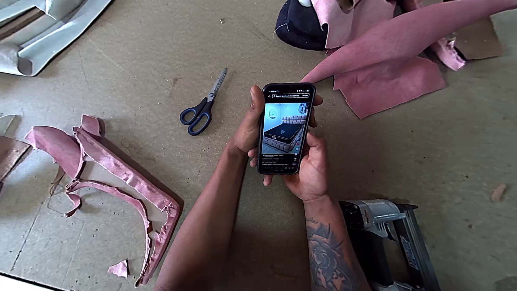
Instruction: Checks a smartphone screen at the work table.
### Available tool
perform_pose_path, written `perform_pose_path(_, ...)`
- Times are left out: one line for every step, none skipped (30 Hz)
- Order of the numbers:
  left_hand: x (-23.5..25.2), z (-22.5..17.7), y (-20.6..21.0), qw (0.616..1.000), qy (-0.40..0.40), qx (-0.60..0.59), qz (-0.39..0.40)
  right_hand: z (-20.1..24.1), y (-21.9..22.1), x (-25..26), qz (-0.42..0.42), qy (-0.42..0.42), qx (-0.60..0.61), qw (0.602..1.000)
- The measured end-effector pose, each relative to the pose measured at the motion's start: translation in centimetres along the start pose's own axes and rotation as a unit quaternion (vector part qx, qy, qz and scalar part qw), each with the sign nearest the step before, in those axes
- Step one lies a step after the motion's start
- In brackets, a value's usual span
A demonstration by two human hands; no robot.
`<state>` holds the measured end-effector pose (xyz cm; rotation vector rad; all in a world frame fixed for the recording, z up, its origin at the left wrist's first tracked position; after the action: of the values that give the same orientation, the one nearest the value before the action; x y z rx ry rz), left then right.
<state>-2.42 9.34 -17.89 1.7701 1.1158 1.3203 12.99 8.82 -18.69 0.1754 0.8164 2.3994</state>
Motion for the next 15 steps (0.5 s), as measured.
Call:
perform_pose_path(0.0, 0.0, -0.1, 1.0, -0.003, -0.001, 0.001, 0.0, 0.0, 0.0, 0.0, -0.001, 0.001, 1.0)
perform_pose_path(0.0, 0.1, -0.1, 1.0, -0.003, -0.001, -0.001, 0.1, 0.0, 0.0, -0.002, -0.002, 0.0, 1.0)
perform_pose_path(0.0, 0.0, -0.1, 1.0, -0.002, -0.001, -0.001, 0.1, 0.0, 0.1, -0.006, -0.006, -0.003, 1.0)
perform_pose_path(0.0, 0.0, -0.1, 1.0, 0.002, -0.001, -0.003, 0.0, 0.1, 0.1, -0.009, -0.012, -0.008, 1.0)
perform_pose_path(0.0, -0.1, -0.2, 1.0, 0.006, 0.0, -0.004, 0.0, 0.1, 0.1, -0.006, -0.019, -0.012, 1.0)
perform_pose_path(0.0, -0.2, -0.3, 1.0, 0.011, 0.001, -0.007, -0.1, 0.1, 0.1, 0.003, -0.026, -0.018, 0.999)
perform_pose_path(0.0, -0.3, -0.3, 1.0, 0.016, 0.005, -0.009, -0.3, 0.0, 0.2, 0.01, -0.033, -0.028, 0.999)
perform_pose_path(-0.1, -0.4, -0.4, 1.0, 0.019, 0.008, -0.012, -0.4, 0.0, 0.2, 0.01, -0.038, -0.043, 0.998)
perform_pose_path(-0.1, -0.4, -0.3, 1.0, 0.022, 0.011, -0.016, -0.5, 0.0, 0.2, 0.003, -0.045, -0.063, 0.997)
perform_pose_path(0.0, -0.3, -0.3, 0.999, 0.026, 0.02, -0.023, -0.5, 0.1, 0.2, -0.006, -0.053, -0.081, 0.995)
perform_pose_path(0.0, -0.2, -0.4, 0.999, 0.028, 0.03, -0.029, -0.5, 0.3, 0.2, -0.021, -0.057, -0.097, 0.993)
perform_pose_path(0.0, -0.1, -0.7, 0.998, 0.028, 0.039, -0.031, -0.5, 0.4, 0.2, -0.037, -0.059, -0.104, 0.992)
perform_pose_path(0.1, -0.1, -1.4, 0.999, 0.02, 0.042, -0.022, -0.4, 0.4, 0.2, -0.043, -0.06, -0.104, 0.992)
perform_pose_path(0.2, -0.1, -2.4, 1.0, 0.004, 0.029, -0.001, -0.3, 0.3, 0.1, -0.038, -0.056, -0.099, 0.993)
perform_pose_path(0.2, 0.0, -2.8, 0.999, -0.002, 0.034, -0.002, -0.3, 0.2, 0.0, -0.032, -0.055, -0.093, 0.994)
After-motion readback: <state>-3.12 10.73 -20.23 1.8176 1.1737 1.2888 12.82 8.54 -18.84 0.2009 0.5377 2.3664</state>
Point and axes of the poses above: each hand's wrist, its own x-axis towards the middle knuckle, its own y-axis out of the palm, z = x × y, the point moved 2 cm from there along x, towards the middle knuckle, and after that the axes turned 14 degrees about -x, right-handed, at the moved point
